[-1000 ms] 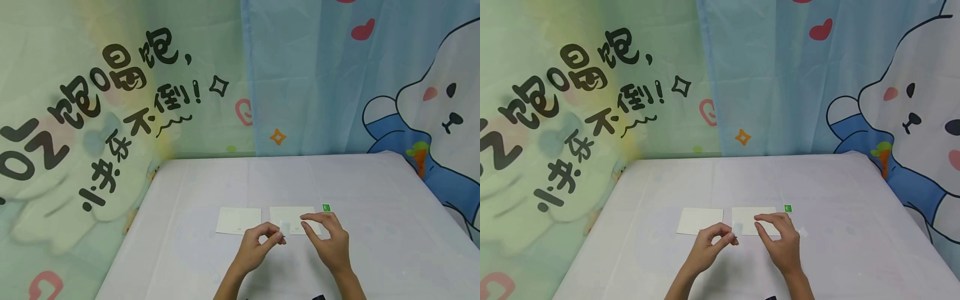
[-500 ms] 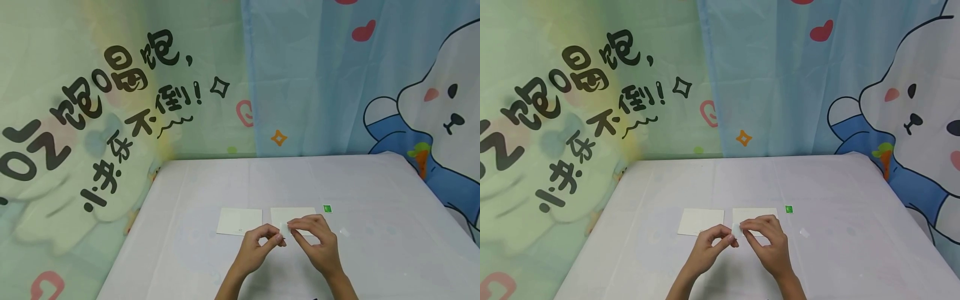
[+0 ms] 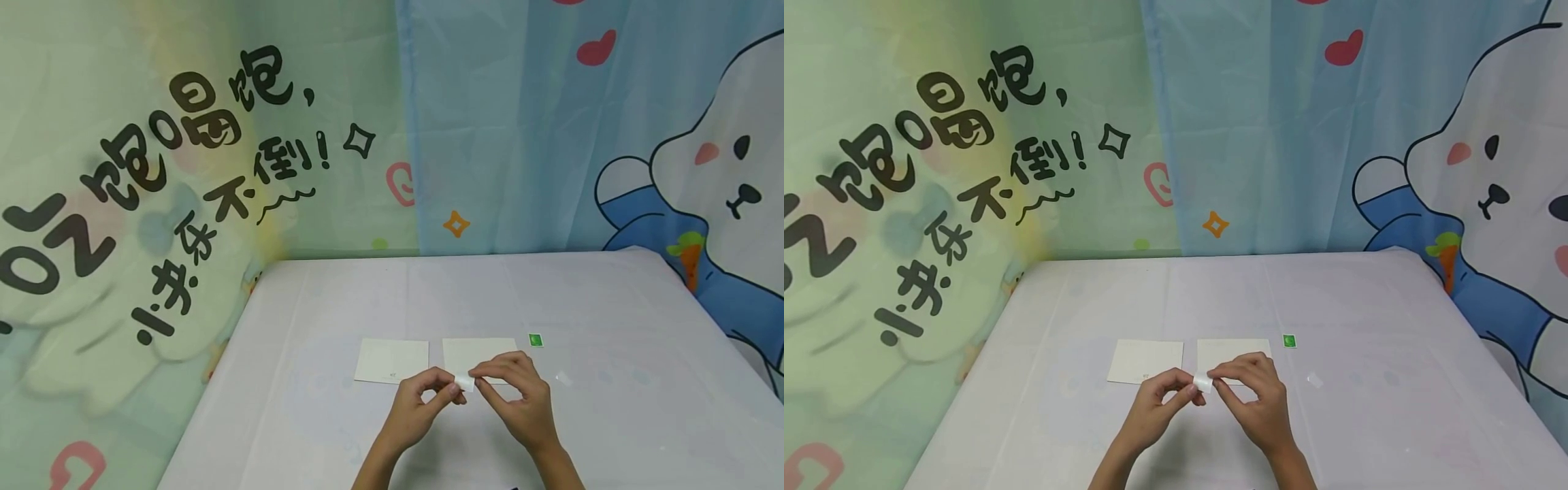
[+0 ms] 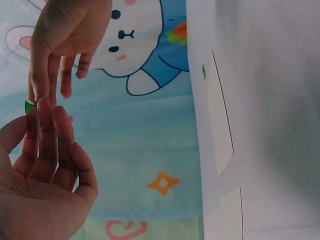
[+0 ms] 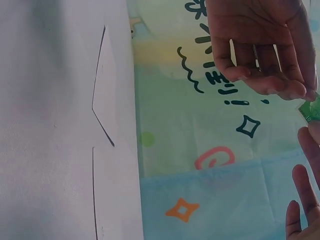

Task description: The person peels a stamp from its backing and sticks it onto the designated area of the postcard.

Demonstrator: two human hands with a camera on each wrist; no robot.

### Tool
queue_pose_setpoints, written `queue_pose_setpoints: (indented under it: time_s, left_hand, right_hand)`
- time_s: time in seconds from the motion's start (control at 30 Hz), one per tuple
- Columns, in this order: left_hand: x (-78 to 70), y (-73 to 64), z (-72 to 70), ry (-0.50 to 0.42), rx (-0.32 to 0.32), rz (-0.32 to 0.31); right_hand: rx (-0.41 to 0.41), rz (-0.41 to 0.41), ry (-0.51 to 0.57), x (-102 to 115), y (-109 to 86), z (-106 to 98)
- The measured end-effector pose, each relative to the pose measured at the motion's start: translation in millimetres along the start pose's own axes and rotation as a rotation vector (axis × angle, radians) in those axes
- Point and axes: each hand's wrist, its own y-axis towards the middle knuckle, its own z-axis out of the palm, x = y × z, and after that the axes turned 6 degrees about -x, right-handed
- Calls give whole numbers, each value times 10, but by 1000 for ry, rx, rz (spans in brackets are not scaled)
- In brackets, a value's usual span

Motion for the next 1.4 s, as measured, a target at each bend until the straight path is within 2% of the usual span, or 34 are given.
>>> queue_pose_setpoints:
  time_s: [0.1, 0.17, 0.33, 0.4, 0.53, 0.8, 0.87, 1.1, 1.4]
  left_hand:
    - [10, 0, 1, -14, -2, -20]
    - [-19, 5, 0, -6, -7, -9]
    - [-226, 22, -11, 41, -37, 54]
    - [-305, 29, -18, 65, -56, 63]
    - [-357, 42, -19, 103, -103, 59]
    - [-369, 55, -33, 84, -202, 57]
    - [-357, 58, -36, 65, -206, 55]
    - [-317, 66, -49, 35, -191, 28]
    - [-327, 70, -61, 44, -202, -17]
  right_hand:
    - [2, 10, -4, 6, -7, 5]
    - [4, 13, -4, 9, -9, 10]
    - [15, 16, 5, 7, -14, 21]
    - [24, 20, 17, 4, -20, 24]
    - [51, 38, 55, 6, -42, 33]
    - [125, 133, 166, 26, -91, 39]
    - [139, 159, 211, 19, -103, 39]
    - [158, 213, 305, -246, -311, 53]
    - [160, 249, 287, -230, -310, 70]
